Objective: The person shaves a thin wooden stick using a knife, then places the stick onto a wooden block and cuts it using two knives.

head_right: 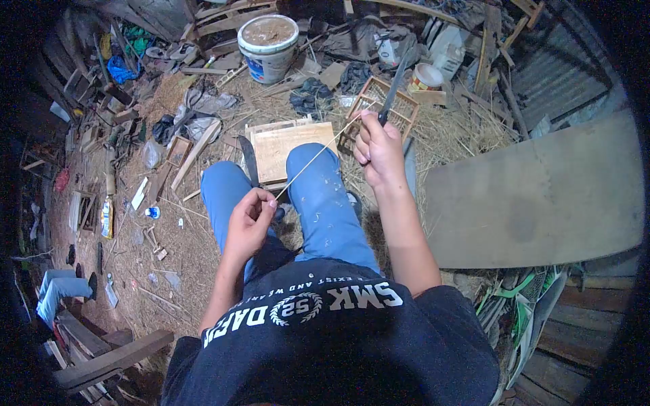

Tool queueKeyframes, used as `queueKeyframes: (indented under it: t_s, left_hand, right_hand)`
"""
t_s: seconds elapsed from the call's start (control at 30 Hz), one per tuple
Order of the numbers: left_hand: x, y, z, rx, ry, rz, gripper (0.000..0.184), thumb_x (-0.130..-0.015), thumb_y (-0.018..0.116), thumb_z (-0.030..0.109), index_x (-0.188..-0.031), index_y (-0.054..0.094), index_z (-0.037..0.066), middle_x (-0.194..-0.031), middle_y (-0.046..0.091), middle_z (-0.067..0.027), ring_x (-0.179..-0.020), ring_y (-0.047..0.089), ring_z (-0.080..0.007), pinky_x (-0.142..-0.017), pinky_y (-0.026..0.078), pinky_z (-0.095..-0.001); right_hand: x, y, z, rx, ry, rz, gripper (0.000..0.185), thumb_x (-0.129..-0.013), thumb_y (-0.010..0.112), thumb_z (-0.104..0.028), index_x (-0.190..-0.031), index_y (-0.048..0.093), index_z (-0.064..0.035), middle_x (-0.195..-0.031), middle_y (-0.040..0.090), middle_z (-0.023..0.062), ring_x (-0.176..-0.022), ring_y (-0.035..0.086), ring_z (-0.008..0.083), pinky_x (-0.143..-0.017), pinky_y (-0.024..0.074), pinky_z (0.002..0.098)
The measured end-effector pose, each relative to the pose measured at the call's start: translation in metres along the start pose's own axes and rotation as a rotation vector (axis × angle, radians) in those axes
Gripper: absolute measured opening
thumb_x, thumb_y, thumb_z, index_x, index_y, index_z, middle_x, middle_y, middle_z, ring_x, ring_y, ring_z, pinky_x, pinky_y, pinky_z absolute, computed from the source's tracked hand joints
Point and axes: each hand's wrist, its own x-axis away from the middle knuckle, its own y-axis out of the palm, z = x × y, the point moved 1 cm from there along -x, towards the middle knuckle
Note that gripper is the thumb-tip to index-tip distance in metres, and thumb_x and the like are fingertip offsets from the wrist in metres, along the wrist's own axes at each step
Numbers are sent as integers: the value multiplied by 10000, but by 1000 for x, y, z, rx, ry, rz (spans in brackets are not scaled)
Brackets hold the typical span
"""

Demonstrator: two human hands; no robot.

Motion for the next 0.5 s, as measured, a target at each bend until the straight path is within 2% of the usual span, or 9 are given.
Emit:
queueKeyframes:
  t_s: [0.07,0.17,0.2,0.23,0.3,0.33,0.4,0.5]
  left_hand:
    - [-2,-1,1,-110,12,-2,53,-1045,585,81,-1037,590,29,-795,525,55,-677,458,-16,-570,356,-204]
    - [-4,1,12,-50,-17,89,66,-1053,585,101,-1035,591,37,-798,550,38,-688,497,-36,-596,389,-205]
    - [-9,-1,3,63,1,130,81,-1058,588,121,-1038,601,44,-795,566,31,-708,524,-54,-629,417,-213]
    - [-12,-4,4,117,-81,185,92,-1060,594,143,-1053,615,53,-830,589,33,-744,528,-52,-664,420,-220]
    - [-25,-10,-19,462,-97,237,101,-1049,634,197,-1093,620,108,-942,632,34,-771,564,-71,-682,444,-249]
    - [-29,-13,-21,464,-92,253,101,-1049,634,197,-1093,620,108,-942,632,34,-771,564,-71,-682,444,-249]
    - [-35,-18,-23,854,-135,260,136,-1040,653,241,-1121,618,138,-1006,636,38,-806,589,-98,-719,470,-282]
    - [-40,-21,-16,850,-55,309,135,-1041,651,254,-1127,614,156,-996,639,36,-813,603,-108,-723,481,-288]
  right_hand:
    - [-1,0,0,7,-1,8,192,-1053,604,-214,-1052,649,-28,-545,332,-95,-408,313,35,-381,254,239]
    - [-1,4,-1,36,-1,7,200,-1061,596,-224,-1071,653,-33,-553,332,-100,-411,312,29,-386,258,238]
    - [-1,6,-1,56,-5,6,203,-1068,588,-230,-1081,655,-39,-559,334,-104,-413,312,23,-389,261,238]
    - [0,7,1,59,-2,-8,203,-1068,588,-230,-1081,655,-39,-559,334,-104,-413,312,23,-389,261,238]
    - [1,7,9,83,5,-26,223,-1070,588,-236,-1126,652,-29,-565,328,-108,-420,313,21,-394,267,236]
    - [3,9,14,88,26,-33,218,-1069,590,-235,-1113,652,-31,-568,335,-105,-420,318,21,-392,271,237]
    - [10,14,24,102,54,-66,215,-1068,590,-235,-1107,653,-33,-571,339,-104,-420,318,20,-392,269,236]
    - [25,20,34,128,84,-126,208,-1061,600,-240,-1087,657,-42,-580,347,-101,-422,312,15,-392,263,229]
